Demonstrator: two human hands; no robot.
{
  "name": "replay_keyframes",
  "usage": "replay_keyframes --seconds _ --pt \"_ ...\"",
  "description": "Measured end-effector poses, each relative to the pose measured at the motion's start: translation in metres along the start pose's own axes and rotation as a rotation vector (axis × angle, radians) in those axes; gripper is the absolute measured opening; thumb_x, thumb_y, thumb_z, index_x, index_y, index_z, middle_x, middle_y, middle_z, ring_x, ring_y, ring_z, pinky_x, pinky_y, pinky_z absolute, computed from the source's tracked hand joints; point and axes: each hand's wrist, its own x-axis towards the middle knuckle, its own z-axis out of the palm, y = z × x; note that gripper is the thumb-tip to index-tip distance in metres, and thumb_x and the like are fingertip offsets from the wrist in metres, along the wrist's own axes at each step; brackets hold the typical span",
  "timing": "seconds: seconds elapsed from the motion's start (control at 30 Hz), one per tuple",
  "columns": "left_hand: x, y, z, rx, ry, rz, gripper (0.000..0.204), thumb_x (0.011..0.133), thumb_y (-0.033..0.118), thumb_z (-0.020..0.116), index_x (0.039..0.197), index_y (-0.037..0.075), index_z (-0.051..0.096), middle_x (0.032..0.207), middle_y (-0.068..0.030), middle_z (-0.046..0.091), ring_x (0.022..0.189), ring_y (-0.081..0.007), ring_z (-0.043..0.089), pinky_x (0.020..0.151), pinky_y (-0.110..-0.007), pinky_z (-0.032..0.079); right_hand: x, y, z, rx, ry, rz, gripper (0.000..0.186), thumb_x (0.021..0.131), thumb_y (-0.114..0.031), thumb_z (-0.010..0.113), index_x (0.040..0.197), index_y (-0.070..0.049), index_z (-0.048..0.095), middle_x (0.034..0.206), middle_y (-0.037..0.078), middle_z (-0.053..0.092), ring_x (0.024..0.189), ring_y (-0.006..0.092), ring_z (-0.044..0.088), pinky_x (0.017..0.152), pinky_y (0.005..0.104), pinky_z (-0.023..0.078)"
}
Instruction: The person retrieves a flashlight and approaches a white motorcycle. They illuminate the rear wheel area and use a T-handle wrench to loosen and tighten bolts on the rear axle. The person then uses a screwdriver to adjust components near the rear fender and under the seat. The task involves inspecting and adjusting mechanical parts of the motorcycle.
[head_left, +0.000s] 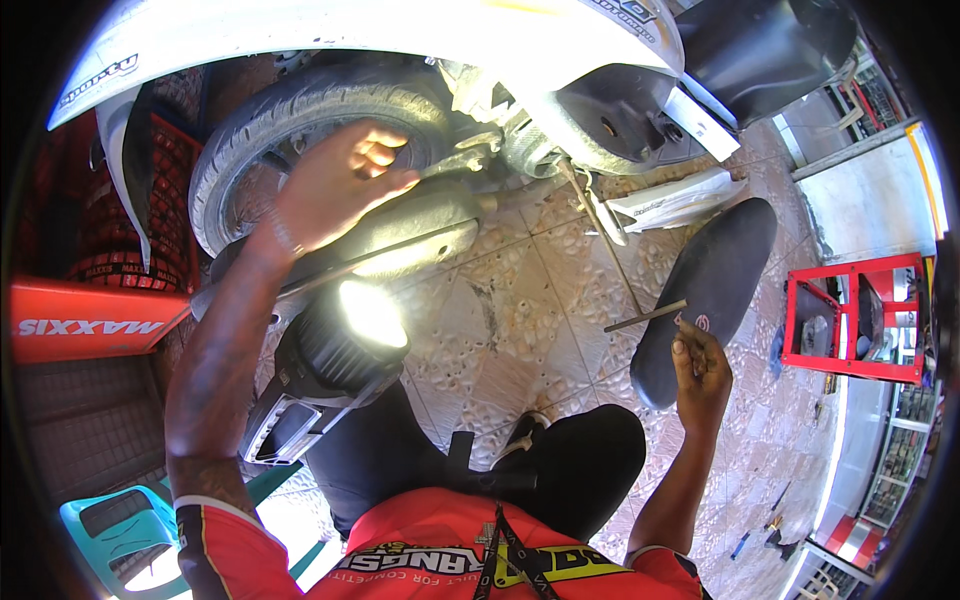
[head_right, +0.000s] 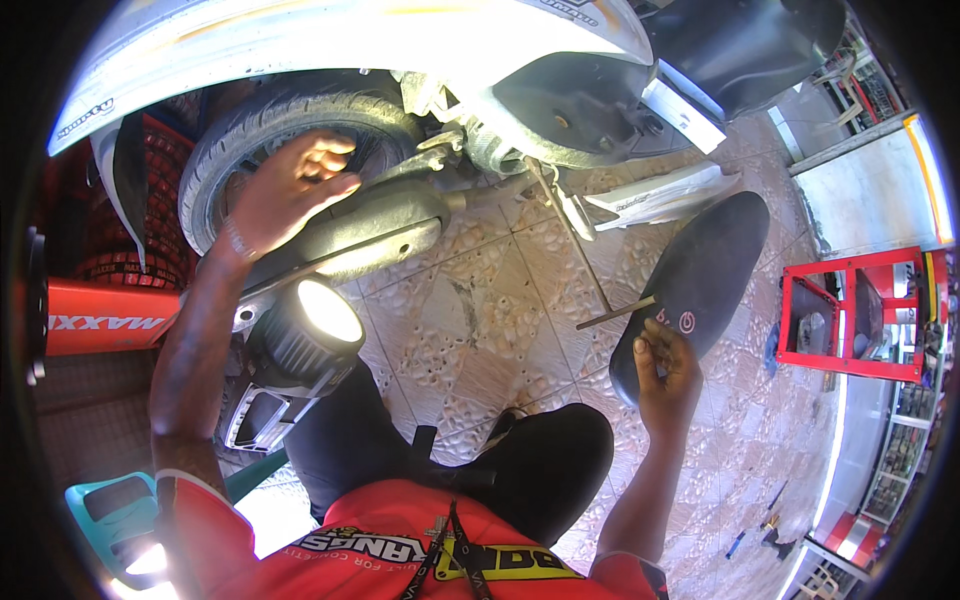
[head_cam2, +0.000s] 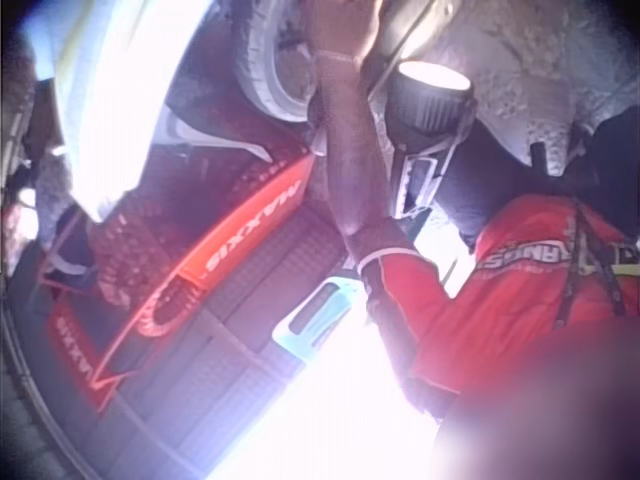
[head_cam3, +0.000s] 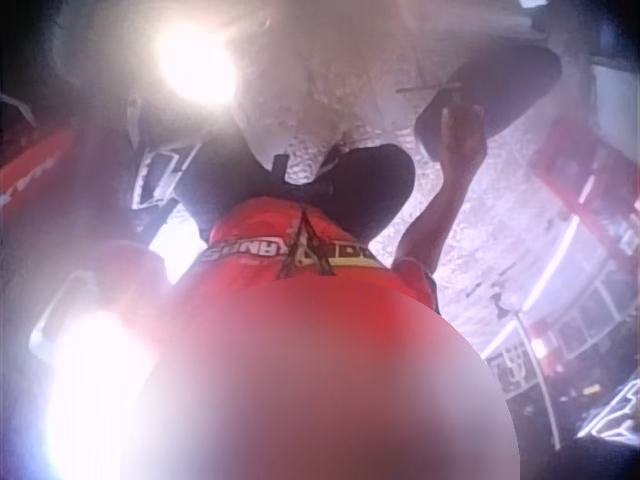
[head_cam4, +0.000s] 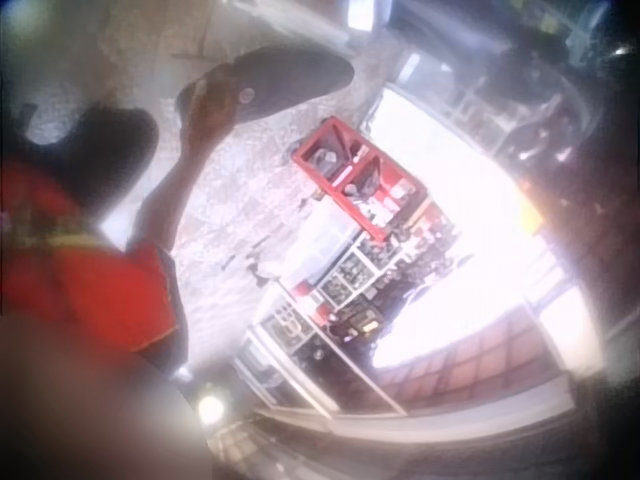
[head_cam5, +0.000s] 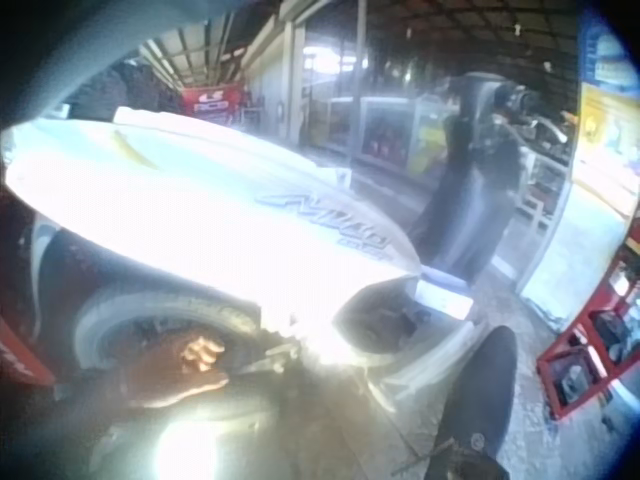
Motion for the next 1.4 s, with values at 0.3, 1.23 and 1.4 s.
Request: replay_keyframes --seconds 0.3,1.23,1.4 --pt "0.091 -0.022 0.060 0.326 -0.058 0.028 0.058 0.087 0.044 0.073 0.119 -0.003 0.062 0.113 -0.0223 0.066 0.104 -0.0312 0.065 0.090 -0.038 0.053 -0.012 0.061 0.009 -0.216 0.081 0.124 0.025 0.089 -0.016 0.072 0.107 0.001 0.070 0.094 0.011 0.071 0.080 0.0164 0.067 0.075 0.0291 0.053" --pt "0.142 -0.022 0.115 0.466 -0.092 -0.105 0.076 0.086 0.077 0.046 0.103 0.007 0.070 0.072 -0.0061 0.073 0.084 -0.0212 0.072 0.081 -0.035 0.054 -0.004 0.084 0.042 -0.329 -0.029 -0.019 0.019 0.088 -0.014 0.072 0.101 0.000 0.070 0.089 0.015 0.069 0.078 0.0242 0.068 0.071 0.0352 0.054" --pt "0.138 -0.020 0.114 0.502 -0.040 -0.073 0.070 0.090 0.069 0.045 0.108 0.006 0.070 0.079 -0.0118 0.073 0.085 -0.0295 0.071 0.083 -0.041 0.054 0.005 0.054 0.037 -0.450 0.163 -0.287 0.016 0.087 -0.011 0.071 0.101 -0.003 0.071 0.089 0.013 0.069 0.080 0.0273 0.067 0.073 0.0374 0.054"
